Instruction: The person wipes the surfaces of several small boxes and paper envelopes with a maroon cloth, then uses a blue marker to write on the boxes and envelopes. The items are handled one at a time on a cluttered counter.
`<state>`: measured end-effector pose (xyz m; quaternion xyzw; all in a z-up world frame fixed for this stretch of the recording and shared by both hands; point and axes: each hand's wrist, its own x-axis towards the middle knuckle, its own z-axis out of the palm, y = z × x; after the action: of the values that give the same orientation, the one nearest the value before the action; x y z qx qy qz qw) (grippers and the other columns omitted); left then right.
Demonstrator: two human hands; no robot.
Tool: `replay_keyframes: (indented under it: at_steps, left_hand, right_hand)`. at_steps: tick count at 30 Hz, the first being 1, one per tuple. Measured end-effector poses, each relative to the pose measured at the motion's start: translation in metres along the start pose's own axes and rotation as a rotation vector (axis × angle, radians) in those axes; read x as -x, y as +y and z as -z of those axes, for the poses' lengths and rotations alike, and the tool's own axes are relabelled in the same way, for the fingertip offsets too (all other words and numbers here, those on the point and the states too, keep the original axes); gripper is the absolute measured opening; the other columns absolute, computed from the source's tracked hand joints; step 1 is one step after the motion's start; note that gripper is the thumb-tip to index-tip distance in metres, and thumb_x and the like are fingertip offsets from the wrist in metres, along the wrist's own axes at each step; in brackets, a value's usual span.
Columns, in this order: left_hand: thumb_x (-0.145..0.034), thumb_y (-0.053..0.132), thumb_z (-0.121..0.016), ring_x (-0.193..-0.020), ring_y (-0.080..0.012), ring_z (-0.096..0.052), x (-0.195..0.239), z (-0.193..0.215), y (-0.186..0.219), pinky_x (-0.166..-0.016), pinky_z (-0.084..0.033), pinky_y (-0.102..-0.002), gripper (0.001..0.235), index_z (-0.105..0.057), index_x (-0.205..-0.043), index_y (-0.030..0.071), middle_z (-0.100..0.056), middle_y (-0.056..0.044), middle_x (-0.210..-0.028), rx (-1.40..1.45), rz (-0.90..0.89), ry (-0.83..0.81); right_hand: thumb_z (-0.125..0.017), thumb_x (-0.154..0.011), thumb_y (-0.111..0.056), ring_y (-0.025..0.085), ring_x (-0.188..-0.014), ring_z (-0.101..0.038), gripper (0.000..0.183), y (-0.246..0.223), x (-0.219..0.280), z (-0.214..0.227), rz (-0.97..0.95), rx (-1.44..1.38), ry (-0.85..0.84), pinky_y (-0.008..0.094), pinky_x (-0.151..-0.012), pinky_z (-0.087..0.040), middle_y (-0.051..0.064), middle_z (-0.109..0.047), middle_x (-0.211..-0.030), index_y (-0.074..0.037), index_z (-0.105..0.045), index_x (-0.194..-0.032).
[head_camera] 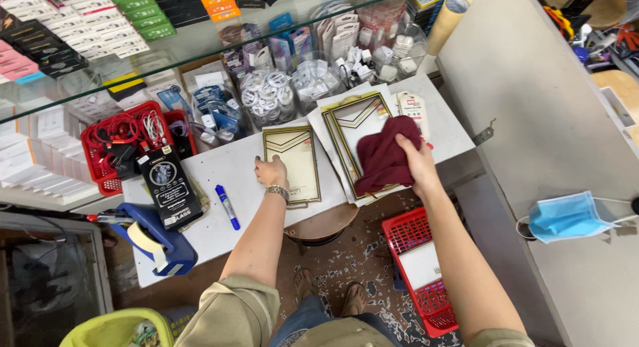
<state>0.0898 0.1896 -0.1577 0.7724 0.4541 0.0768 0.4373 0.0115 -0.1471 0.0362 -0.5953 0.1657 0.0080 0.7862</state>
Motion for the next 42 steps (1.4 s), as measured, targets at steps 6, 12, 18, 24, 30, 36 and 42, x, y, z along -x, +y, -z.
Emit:
replay_keyframes:
  at_steps: [6, 12, 18, 24, 30, 36, 42]
  left_hand:
    - [-0.088, 0.029, -0.063, -0.119, -0.0358, -0.066, -0.056, 0.03, -0.042, -0.101, -0.053, -0.044, 0.062, -0.051, -0.144, 0.005, -0.065, -0.024, -0.131, 0.155, 0.163, -0.298]
    - [-0.091, 0.031, -0.063, -0.132, -0.036, -0.058, -0.061, 0.025, -0.066, -0.11, -0.045, -0.039, 0.066, -0.05, -0.144, -0.006, -0.058, -0.028, -0.142, 0.113, -0.033, -0.439]
    - [-0.083, 0.044, -0.074, -0.127, -0.0328, -0.063, -0.051, 0.041, -0.041, -0.109, -0.047, -0.038, 0.075, -0.056, -0.142, 0.001, -0.064, -0.023, -0.136, -0.17, -0.033, -0.525]
    - [-0.084, 0.041, -0.077, -0.114, -0.0277, -0.068, -0.032, 0.05, -0.032, -0.099, -0.054, -0.04, 0.068, -0.059, -0.134, -0.002, -0.071, -0.017, -0.125, 0.389, 0.093, -0.821]
    - [-0.093, 0.038, -0.061, -0.118, -0.0277, -0.067, -0.006, 0.08, -0.023, -0.1, -0.056, -0.043, 0.062, -0.05, -0.144, 0.005, -0.065, -0.016, -0.135, 0.914, 0.211, -1.003]
    - [-0.098, 0.04, -0.058, -0.12, -0.0247, -0.064, 0.047, 0.135, 0.008, -0.099, -0.057, -0.044, 0.055, -0.048, -0.143, 0.009, -0.063, -0.011, -0.136, 0.872, 0.265, -1.029]
    - [-0.097, 0.037, -0.057, -0.122, -0.0229, -0.064, 0.08, 0.162, 0.028, -0.098, -0.058, -0.04, 0.056, -0.052, -0.143, 0.006, -0.064, -0.013, -0.137, 0.912, 0.155, -1.12]
  right_hand:
    - [-0.077, -0.085, -0.034, 0.025, -0.111, -0.069, 0.065, 0.095, -0.025, -0.112, -0.061, 0.341, -0.214, 0.037, -0.096, -0.054, 0.015, -0.07, -0.123, 0.0, -0.054, -0.136]
    - [-0.081, -0.078, -0.037, 0.042, -0.117, -0.06, 0.075, 0.211, -0.035, -0.132, 0.163, 1.021, -0.202, 0.046, -0.101, -0.048, 0.024, -0.062, -0.13, -0.003, -0.052, -0.139]
    - [-0.078, -0.08, -0.036, 0.043, -0.123, -0.053, 0.07, 0.224, -0.029, -0.124, 0.25, 1.113, -0.205, 0.046, -0.107, -0.043, 0.018, -0.059, -0.139, -0.008, -0.054, -0.139]
    - [-0.071, -0.09, -0.039, 0.041, -0.124, -0.058, 0.061, 0.183, 0.007, -0.162, 0.196, 1.019, -0.22, 0.045, -0.107, -0.046, 0.018, -0.063, -0.133, -0.011, -0.055, -0.142]
    - [-0.065, -0.094, -0.033, 0.041, -0.129, -0.05, 0.056, 0.149, 0.074, -0.207, 0.491, 1.012, -0.355, 0.051, -0.104, -0.042, 0.017, -0.056, -0.142, -0.014, -0.051, -0.145]
    - [-0.062, -0.095, -0.037, 0.042, -0.133, -0.045, 0.058, 0.113, 0.054, -0.199, 0.65, 1.134, -0.101, 0.06, -0.106, -0.037, 0.016, -0.048, -0.153, -0.017, -0.048, -0.148]
    - [-0.067, -0.092, -0.036, 0.051, -0.13, -0.043, 0.056, 0.104, 0.055, -0.182, 0.797, 1.233, -0.141, 0.066, -0.103, -0.032, 0.021, -0.046, -0.149, -0.018, -0.052, -0.143]
